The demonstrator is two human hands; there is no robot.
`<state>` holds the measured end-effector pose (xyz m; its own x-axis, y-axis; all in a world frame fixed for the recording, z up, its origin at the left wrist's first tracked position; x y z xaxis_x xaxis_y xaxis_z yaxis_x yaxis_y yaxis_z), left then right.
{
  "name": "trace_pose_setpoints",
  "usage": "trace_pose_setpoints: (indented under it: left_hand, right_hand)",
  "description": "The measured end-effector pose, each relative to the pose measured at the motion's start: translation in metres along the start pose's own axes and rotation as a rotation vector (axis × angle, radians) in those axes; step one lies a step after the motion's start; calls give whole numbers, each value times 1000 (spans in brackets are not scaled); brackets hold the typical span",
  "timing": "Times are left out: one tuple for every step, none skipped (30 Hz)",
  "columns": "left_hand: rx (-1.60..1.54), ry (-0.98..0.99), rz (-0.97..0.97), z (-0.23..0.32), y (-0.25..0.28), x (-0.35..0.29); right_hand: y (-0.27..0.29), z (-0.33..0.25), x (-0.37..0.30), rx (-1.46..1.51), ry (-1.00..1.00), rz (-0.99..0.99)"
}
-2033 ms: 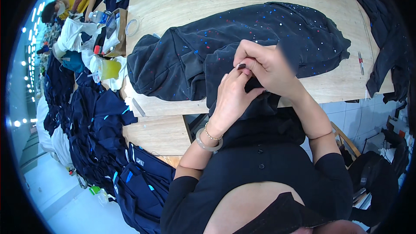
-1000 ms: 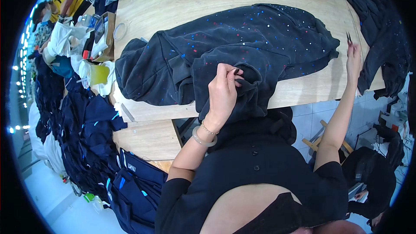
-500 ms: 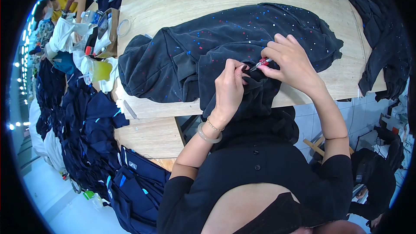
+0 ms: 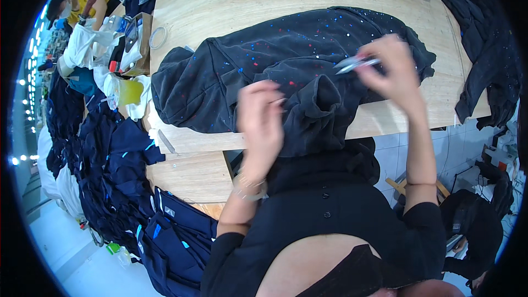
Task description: Folding and inspecting black hoodies with paint-splatter patterns on a large work table in a garment factory.
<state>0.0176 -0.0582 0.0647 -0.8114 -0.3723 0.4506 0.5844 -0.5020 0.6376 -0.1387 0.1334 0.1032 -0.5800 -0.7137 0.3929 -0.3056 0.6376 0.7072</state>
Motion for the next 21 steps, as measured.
trace_pose_setpoints:
  left_hand:
    - [-3, 89, 49, -13, 30, -6]
    - [96, 196, 0, -37, 61, -14]
    - [283, 193, -175, -56, 86, -25]
    - [352, 490, -355, -89, 113, -46]
    - [569, 605, -589, -117, 137, -75]
    - [784, 723, -822, -143, 162, -110]
    - [865, 861, -857, -163, 187, -143]
    - [935, 999, -888, -176, 204, -168]
    - [842, 972, -852, -175, 196, -155]
    - [801, 953, -862, -187, 180, -146]
    - [745, 865, -775, -190, 164, -127]
    - [780, 813, -666, -169, 163, -107]
    - [763, 666, -522, -152, 160, -86]
    - [757, 527, -376, -134, 161, -71]
    - [615, 406, -292, -127, 144, -47]
    - [455, 271, -217, -116, 121, -18]
    - [363, 219, -206, -107, 98, 7]
    - [315, 187, -187, -99, 86, 23]
    - [244, 135, -167, -100, 71, 36]
    - [164, 70, -149, -98, 57, 50]
    - [127, 2, -161, -99, 38, 62]
  right_hand:
    - [32, 34, -16, 58, -199, 196]
    - [68, 66, -44, 55, -364, 447]
    - [106, 105, -80, -134, -435, 616]
    - [151, 149, -127, -284, -477, 754]
    - [178, 189, -171, -570, -628, 820]
    - [193, 240, -221, -680, -774, 897]
    - [197, 286, -259, -701, -851, 885]
    - [199, 324, -294, -729, -924, 874]
    - [216, 354, -334, -750, -918, 881]
    - [243, 370, -369, -850, -934, 840]
    - [255, 375, -383, -926, -955, 790]
    - [203, 370, -361, -850, -969, 771]
    - [187, 355, -337, -989, -1057, 749]
    - [145, 314, -275, -1117, -1132, 712]
    - [148, 279, -245, -1143, -1072, 700]
    - [160, 277, -240, -787, -893, 697]
    - [167, 273, -233, -435, -702, 673]
    - [121, 231, -183, -176, -582, 652]
    - [62, 169, -129, 465, -633, 439]
    - [21, 121, -99, 599, -584, 220]
    - [-19, 71, -79, 683, -489, 109]
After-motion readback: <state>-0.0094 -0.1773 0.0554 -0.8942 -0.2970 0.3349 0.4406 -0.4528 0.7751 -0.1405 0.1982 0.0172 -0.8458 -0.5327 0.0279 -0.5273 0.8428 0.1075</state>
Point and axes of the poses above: each hand's wrist, its own x-axis towards the middle knuckle, its own y-axis out of the back of the hand, z = x × y, the point moved 7 cm from there along x, towards the middle knuckle, and after that the axes turned 14 degrees about x, right-handed, at the moved point
